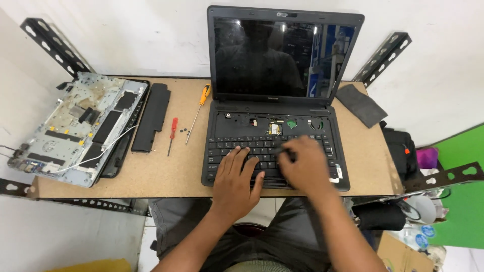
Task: Disassembling a laptop by removing the keyboard and manipulating internal components
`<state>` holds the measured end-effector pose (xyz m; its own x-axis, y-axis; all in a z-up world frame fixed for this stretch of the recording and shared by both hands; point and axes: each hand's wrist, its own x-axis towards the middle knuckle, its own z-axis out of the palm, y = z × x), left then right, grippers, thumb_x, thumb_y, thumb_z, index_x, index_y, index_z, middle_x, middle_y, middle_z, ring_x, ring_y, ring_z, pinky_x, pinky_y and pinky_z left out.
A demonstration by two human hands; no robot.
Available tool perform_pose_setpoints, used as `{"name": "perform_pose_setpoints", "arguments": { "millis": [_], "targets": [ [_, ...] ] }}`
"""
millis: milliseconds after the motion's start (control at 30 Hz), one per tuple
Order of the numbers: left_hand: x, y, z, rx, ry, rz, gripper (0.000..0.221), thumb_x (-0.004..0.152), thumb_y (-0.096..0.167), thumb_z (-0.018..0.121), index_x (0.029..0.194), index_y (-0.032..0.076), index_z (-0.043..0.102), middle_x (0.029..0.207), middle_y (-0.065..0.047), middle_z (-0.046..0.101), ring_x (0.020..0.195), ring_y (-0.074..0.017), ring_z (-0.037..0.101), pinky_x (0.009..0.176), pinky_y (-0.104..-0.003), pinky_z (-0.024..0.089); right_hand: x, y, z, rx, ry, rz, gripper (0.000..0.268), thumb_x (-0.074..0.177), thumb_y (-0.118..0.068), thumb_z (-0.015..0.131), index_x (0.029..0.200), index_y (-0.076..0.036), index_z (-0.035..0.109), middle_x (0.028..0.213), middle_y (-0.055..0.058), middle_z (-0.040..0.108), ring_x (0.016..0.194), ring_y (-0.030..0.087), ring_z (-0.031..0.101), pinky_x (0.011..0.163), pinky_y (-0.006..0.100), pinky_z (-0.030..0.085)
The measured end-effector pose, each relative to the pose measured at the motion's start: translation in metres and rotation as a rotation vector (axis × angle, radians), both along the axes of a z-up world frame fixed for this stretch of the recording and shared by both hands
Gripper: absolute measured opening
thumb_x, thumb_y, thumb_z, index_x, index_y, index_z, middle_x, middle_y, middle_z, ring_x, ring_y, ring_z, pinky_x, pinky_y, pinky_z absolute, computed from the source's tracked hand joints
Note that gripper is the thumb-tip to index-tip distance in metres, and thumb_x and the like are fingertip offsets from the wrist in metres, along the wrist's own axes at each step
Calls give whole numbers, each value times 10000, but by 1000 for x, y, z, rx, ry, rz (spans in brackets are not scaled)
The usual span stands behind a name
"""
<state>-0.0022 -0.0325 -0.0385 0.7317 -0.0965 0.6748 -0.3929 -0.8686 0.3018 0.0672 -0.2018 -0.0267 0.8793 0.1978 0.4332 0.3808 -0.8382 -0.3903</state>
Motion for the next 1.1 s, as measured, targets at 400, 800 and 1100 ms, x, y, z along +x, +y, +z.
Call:
{"name": "perform_pose_setpoints", "arguments": {
  "millis": [400,800,1100],
  "targets": [
    [-4,-3,16,-70,137,23,467,858,279,608,1240,27,514,1285,-241,494,1243,-436,422,1020,-521,311,7,-61,-11,177,26,-33,141,680,-101,672,800,-175,672,721,96,584,784,365,606,706,429,482],
    [16,14,43,296,533,-117,717,832,558,573,1375,124,395,1413,-253,319,1324,-456,249,1031,-592,170,-12,-66,-27,422,-64,-103,274,697,-19,655,907,-171,743,749,70,563,769,314,590,705,386,475],
    [54,31,62,442,668,-262,931,719,704,621,1429,170,341,1269,-182,503,1246,-362,451,1037,-518,316,-25,-75,-8,395,-105,-220,207,690,12,605,809,-122,709,750,105,532,754,346,569,710,431,475]
  ]
}}
